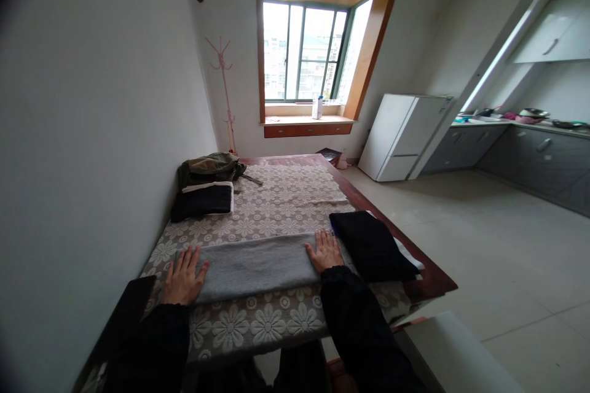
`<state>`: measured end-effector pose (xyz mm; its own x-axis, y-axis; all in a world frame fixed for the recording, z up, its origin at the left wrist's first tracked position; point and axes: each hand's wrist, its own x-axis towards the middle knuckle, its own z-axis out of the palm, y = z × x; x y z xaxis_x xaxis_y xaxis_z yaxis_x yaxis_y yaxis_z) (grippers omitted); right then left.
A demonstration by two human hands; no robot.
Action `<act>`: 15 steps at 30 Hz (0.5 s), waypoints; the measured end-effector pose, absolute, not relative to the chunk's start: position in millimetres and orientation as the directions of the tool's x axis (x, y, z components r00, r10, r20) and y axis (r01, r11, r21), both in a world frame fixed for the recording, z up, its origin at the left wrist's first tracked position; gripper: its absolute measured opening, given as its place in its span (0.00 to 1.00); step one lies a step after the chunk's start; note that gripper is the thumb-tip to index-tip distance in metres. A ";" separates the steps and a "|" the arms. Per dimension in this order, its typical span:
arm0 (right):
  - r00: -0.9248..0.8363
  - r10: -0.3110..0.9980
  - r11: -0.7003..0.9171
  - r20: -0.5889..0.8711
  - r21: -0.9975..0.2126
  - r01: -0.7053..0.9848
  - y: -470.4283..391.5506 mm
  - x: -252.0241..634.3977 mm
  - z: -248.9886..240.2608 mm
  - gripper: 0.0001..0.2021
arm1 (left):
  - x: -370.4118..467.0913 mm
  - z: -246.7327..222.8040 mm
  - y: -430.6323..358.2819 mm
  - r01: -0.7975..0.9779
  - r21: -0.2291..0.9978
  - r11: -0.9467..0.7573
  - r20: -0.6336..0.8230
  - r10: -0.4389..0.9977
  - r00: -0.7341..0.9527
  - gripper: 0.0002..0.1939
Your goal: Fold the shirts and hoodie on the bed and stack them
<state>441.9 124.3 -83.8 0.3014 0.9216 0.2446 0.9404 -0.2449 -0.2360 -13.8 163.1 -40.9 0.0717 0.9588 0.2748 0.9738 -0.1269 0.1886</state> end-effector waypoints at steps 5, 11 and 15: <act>0.281 0.947 -0.276 0.158 -0.050 0.960 123.9 442.8 -79.8 0.36 | -9.0 -34.2 161.6 0.995 0.034 -0.098 0.203 0.975 0.089 0.33; 0.265 0.952 -0.270 0.155 0.008 0.963 123.5 444.1 -80.8 0.37 | -7.7 -34.3 162.6 0.994 -0.011 -0.109 0.204 0.973 0.109 0.33; 0.243 0.953 -0.252 0.180 0.024 0.968 123.6 445.7 -86.3 0.36 | -9.3 -35.2 162.7 0.993 0.008 -0.116 0.226 0.968 0.111 0.32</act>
